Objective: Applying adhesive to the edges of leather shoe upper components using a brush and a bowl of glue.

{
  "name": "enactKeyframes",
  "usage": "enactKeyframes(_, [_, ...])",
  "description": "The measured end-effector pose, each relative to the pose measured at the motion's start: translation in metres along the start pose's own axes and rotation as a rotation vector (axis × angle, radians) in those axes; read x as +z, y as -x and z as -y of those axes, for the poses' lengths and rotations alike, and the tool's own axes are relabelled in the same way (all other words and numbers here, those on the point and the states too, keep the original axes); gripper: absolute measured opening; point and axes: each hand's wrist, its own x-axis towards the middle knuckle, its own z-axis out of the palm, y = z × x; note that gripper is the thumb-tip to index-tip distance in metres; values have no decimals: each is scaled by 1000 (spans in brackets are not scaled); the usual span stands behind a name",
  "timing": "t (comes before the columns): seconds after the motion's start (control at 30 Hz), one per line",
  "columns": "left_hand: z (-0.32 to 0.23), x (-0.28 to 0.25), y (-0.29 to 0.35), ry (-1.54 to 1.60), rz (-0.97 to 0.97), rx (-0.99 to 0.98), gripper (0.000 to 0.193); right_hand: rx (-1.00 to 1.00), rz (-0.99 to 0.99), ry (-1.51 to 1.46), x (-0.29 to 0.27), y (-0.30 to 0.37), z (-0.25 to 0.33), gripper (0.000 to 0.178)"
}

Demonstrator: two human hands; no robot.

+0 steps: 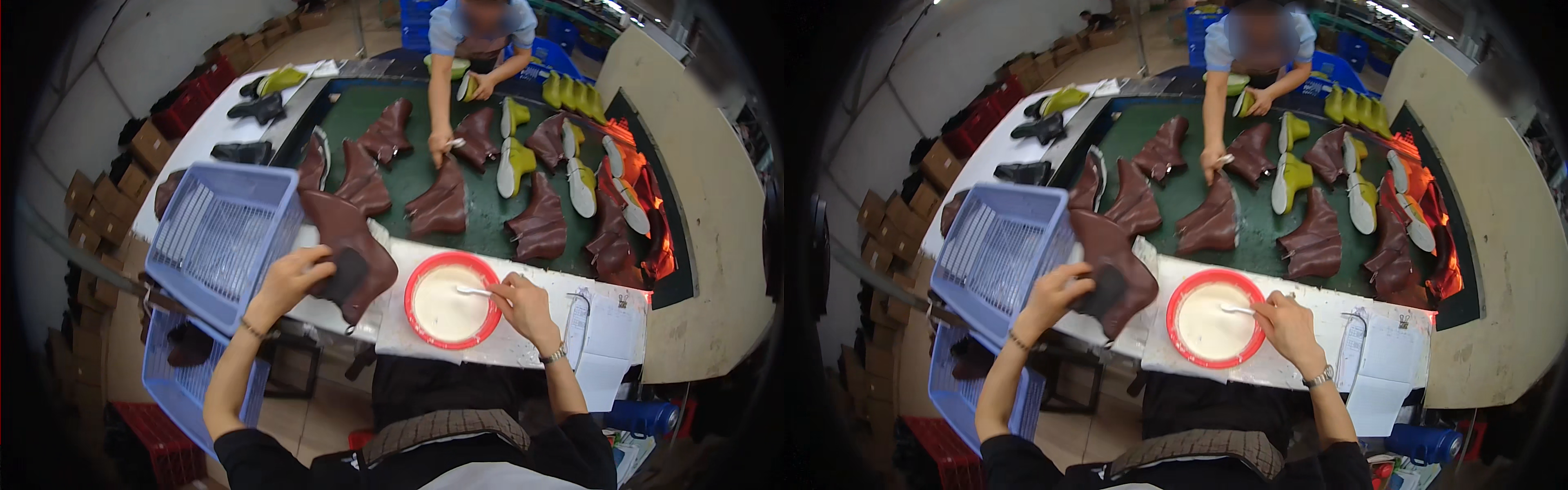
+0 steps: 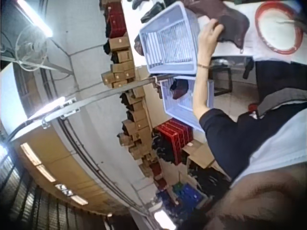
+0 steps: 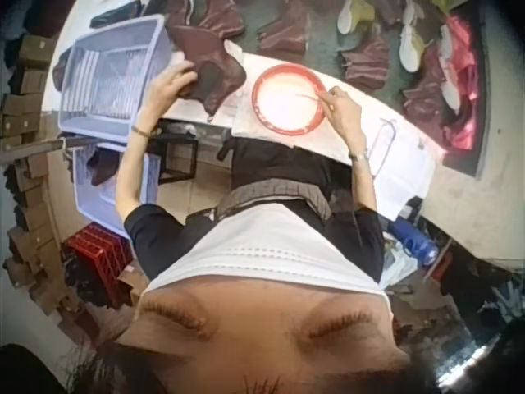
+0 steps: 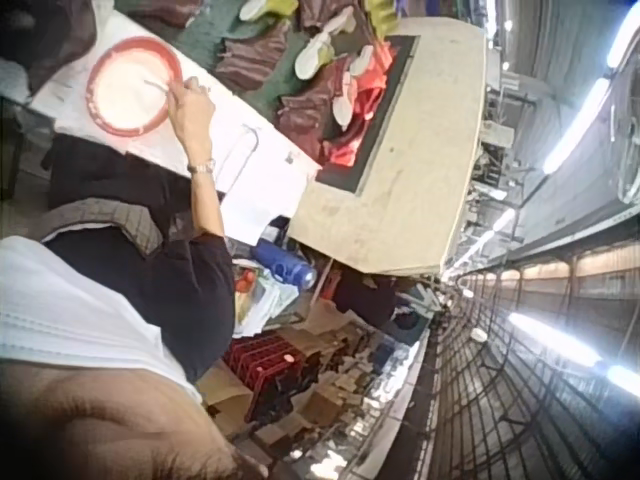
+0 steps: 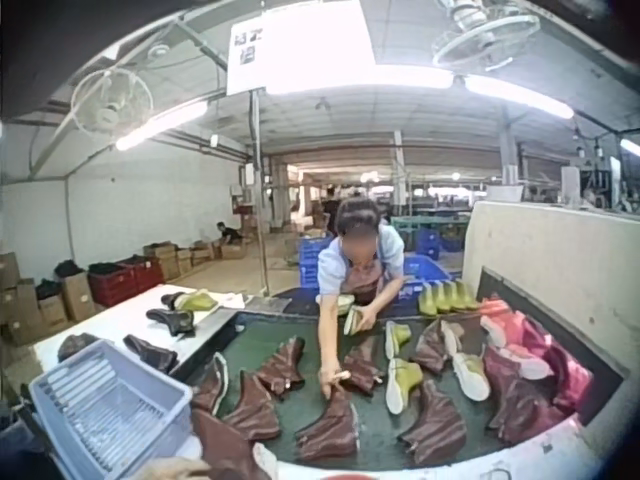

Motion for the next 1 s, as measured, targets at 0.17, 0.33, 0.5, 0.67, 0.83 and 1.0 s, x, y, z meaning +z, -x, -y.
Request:
enactKeyframes(0.17, [27, 35, 67, 146, 450, -174, 47, -49, 64, 99, 2, 8, -6, 11])
enactKeyframes(0.33, [-1, 52, 36, 210, 1, -634, 50, 75, 79, -72, -7, 4, 5, 9])
enactKeyframes(0.5, [-12, 134, -7, -49, -274, -1169, 123, 114, 6, -53, 1, 17, 7, 10])
enactKeyframes(0.67, [-22, 94, -16, 172, -512, -1142, 103, 218, -92, -250, -2, 38, -9, 14])
enactKeyframes(0.83, [-75, 31, -41, 743, -281, -855, 56, 190, -168, -353, -11, 33, -12, 13])
enactKeyframes(1.0, [-120, 10, -56, 1085, 209, -865, 38, -167, -297, -529, -22, -18, 17, 18])
